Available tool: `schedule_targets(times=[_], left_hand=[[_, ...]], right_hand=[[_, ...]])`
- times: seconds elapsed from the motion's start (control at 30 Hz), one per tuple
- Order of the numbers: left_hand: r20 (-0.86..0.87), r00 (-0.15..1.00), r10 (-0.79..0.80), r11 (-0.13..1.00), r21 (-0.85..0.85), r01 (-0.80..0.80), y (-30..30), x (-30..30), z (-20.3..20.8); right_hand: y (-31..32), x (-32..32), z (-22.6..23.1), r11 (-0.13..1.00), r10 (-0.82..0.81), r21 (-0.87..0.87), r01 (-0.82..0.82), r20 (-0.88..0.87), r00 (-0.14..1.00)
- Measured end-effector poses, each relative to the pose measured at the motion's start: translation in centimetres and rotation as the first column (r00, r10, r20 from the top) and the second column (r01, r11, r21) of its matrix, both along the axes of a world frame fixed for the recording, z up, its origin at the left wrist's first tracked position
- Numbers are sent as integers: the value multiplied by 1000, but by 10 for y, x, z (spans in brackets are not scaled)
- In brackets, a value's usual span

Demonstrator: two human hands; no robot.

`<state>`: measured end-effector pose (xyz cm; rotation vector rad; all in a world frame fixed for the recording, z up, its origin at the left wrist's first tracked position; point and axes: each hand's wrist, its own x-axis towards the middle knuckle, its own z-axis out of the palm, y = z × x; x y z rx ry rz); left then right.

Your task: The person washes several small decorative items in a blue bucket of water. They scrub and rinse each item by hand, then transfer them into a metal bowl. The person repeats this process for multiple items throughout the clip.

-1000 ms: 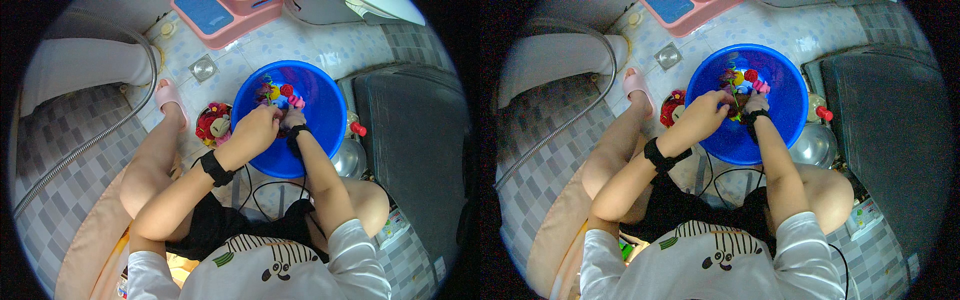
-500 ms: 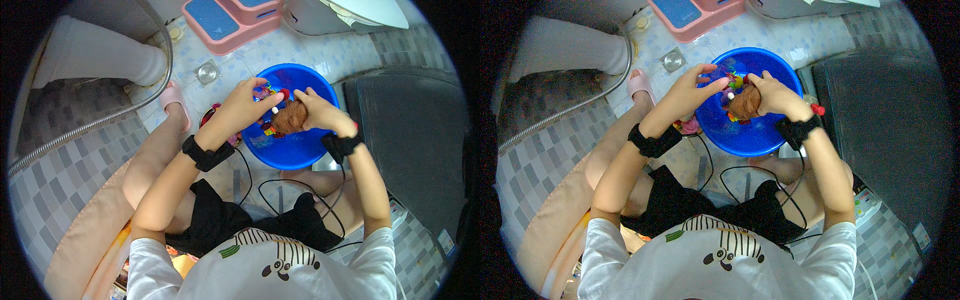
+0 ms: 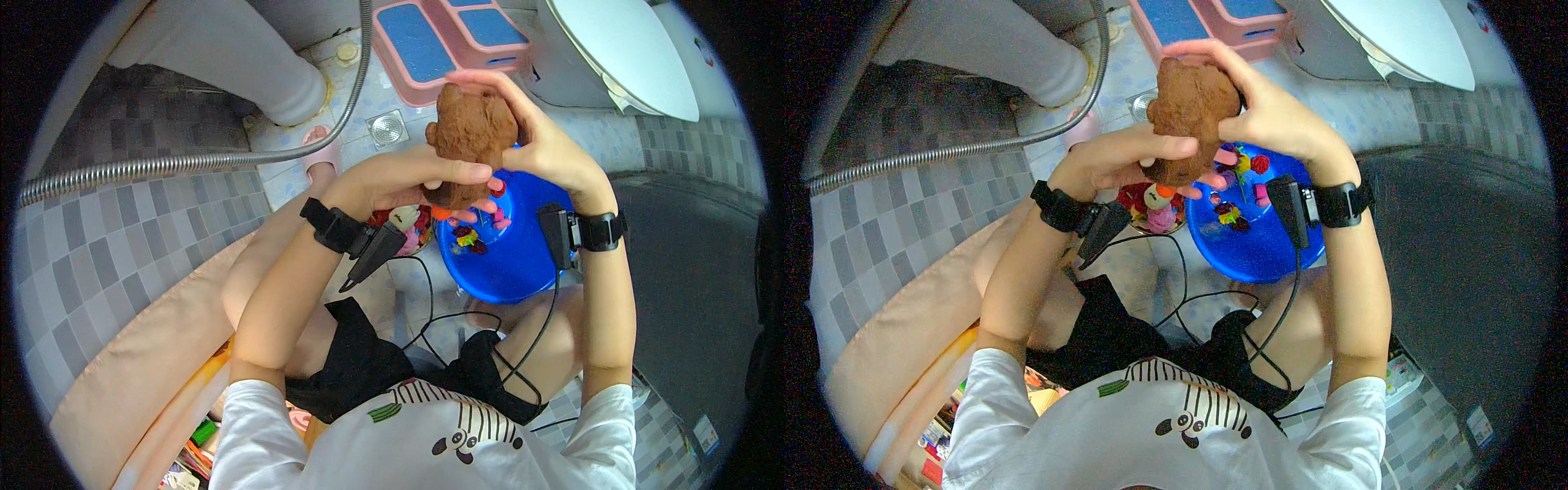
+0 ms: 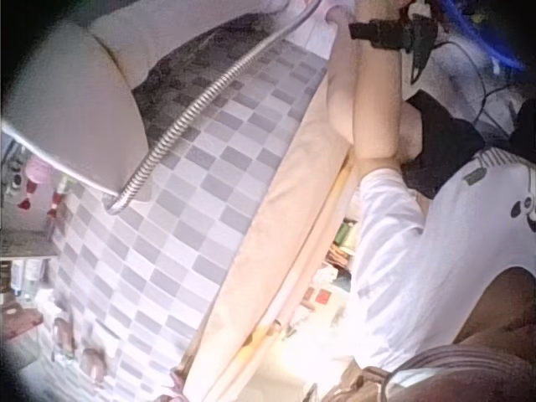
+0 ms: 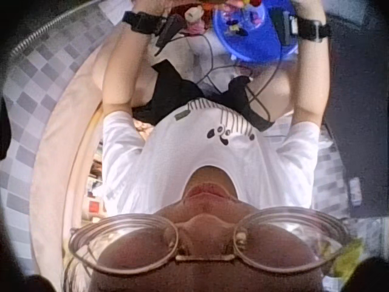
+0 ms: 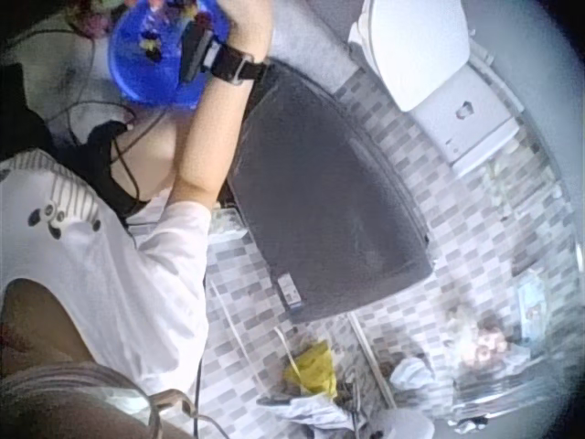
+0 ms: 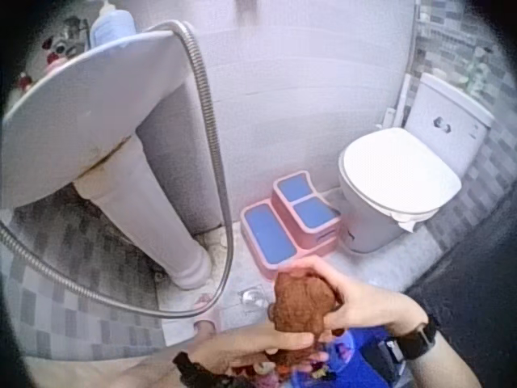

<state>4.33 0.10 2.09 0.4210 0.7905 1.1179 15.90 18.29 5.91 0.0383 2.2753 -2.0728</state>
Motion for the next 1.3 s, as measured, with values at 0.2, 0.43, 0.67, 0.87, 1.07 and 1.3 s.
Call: schedule_targets(times=[0.2, 0.43, 0.67, 0.87, 1.07, 1.3], left_hand=[[-373, 924, 79, 997, 15, -79, 5, -21, -14], [-719, 575, 389, 919, 262, -294, 14, -18, -65], [-882, 312, 354, 904, 237, -357, 29, -12, -72], [-924, 195, 330, 908, 253, -334, 42, -10, -80], [-964, 86, 251, 920, 210, -332, 44, -12, -83], [-929, -35, 368, 907, 367, -206, 52, -27, -105]], right_hand=[[-9, -42, -32, 965, -236, -80, 251, 158, 959], [-37, -64, -69, 917, -399, 106, 386, 181, 899], [-44, -67, -91, 702, -687, 208, 681, -50, 725], [-38, -63, -92, 656, -712, 244, 714, -115, 693], [-37, -70, -99, 650, -728, 203, 732, -108, 677], [-33, -74, -100, 676, -700, 190, 712, -139, 701]])
